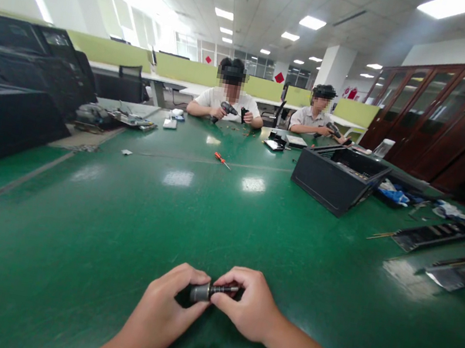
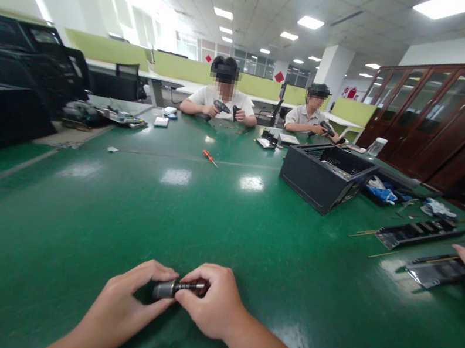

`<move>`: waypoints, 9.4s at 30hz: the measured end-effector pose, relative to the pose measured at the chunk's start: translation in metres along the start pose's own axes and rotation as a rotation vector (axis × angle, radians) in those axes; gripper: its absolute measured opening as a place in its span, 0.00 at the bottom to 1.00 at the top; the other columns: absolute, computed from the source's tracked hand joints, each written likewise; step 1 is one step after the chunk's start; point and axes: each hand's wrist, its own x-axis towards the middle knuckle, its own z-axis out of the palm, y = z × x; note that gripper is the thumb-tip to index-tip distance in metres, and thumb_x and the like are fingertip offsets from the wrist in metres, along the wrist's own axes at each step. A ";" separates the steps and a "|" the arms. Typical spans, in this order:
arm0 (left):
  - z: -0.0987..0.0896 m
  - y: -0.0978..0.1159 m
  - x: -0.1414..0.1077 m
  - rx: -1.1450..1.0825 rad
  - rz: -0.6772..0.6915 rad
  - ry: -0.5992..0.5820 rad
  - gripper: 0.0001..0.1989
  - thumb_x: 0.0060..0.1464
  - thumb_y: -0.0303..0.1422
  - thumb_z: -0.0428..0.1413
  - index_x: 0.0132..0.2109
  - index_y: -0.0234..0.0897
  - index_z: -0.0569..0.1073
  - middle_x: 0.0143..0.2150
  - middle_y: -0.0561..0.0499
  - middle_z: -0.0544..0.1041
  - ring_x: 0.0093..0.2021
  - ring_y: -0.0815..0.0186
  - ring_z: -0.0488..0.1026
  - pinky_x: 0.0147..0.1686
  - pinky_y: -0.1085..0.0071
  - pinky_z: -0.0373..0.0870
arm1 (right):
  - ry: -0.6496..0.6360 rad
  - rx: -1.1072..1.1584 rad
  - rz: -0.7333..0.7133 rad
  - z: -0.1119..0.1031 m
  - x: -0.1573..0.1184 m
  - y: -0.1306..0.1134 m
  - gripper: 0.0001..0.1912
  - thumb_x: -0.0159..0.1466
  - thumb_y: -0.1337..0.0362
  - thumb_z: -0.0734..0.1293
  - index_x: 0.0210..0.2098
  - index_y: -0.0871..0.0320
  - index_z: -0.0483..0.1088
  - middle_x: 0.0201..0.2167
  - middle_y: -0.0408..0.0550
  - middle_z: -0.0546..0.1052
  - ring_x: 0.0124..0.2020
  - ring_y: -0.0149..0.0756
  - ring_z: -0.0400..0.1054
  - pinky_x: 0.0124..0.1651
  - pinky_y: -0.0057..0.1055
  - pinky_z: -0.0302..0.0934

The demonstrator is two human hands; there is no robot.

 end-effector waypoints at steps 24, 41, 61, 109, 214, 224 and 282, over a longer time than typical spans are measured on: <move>0.000 0.004 0.002 -0.021 0.021 0.030 0.08 0.55 0.26 0.61 0.42 0.40 0.75 0.38 0.52 0.79 0.38 0.66 0.79 0.38 0.73 0.76 | -0.012 0.014 0.005 -0.002 0.001 0.002 0.04 0.53 0.68 0.73 0.30 0.58 0.79 0.26 0.44 0.78 0.28 0.33 0.70 0.32 0.27 0.60; 0.000 0.004 0.004 -0.003 0.040 0.046 0.06 0.55 0.28 0.61 0.41 0.39 0.75 0.37 0.51 0.79 0.36 0.65 0.79 0.36 0.72 0.76 | -0.040 0.068 0.035 -0.003 0.001 0.004 0.04 0.54 0.67 0.73 0.30 0.58 0.78 0.25 0.42 0.77 0.26 0.32 0.68 0.31 0.27 0.60; -0.001 0.007 0.003 -0.023 0.041 0.050 0.06 0.55 0.26 0.61 0.41 0.39 0.75 0.37 0.51 0.79 0.37 0.66 0.79 0.37 0.73 0.76 | -0.047 0.138 0.076 0.000 0.001 0.004 0.04 0.53 0.68 0.73 0.29 0.60 0.75 0.24 0.43 0.77 0.26 0.33 0.69 0.30 0.26 0.59; -0.001 0.006 0.006 -0.013 0.076 0.063 0.05 0.57 0.28 0.61 0.41 0.39 0.75 0.37 0.51 0.79 0.36 0.67 0.78 0.36 0.74 0.75 | -0.040 0.198 0.091 -0.001 0.001 0.005 0.05 0.54 0.66 0.72 0.27 0.58 0.72 0.22 0.41 0.72 0.24 0.31 0.62 0.30 0.28 0.56; -0.004 0.008 0.008 0.033 0.137 0.120 0.07 0.57 0.27 0.62 0.43 0.38 0.75 0.38 0.50 0.79 0.38 0.66 0.78 0.38 0.72 0.76 | -0.031 0.260 0.104 -0.003 0.002 0.006 0.06 0.55 0.64 0.71 0.29 0.59 0.70 0.23 0.41 0.70 0.25 0.31 0.61 0.30 0.28 0.55; -0.006 0.008 0.007 0.036 0.127 0.133 0.07 0.56 0.27 0.63 0.43 0.38 0.75 0.38 0.50 0.79 0.38 0.65 0.78 0.38 0.71 0.76 | -0.027 0.283 0.103 -0.003 0.001 0.008 0.05 0.55 0.65 0.71 0.29 0.58 0.71 0.22 0.40 0.70 0.24 0.30 0.60 0.29 0.28 0.54; -0.010 0.010 0.009 0.050 0.116 0.166 0.06 0.56 0.28 0.63 0.42 0.38 0.76 0.37 0.49 0.80 0.38 0.63 0.78 0.39 0.69 0.77 | 0.049 0.201 0.031 -0.007 0.001 0.003 0.04 0.56 0.67 0.71 0.28 0.59 0.72 0.22 0.40 0.70 0.26 0.31 0.63 0.31 0.28 0.57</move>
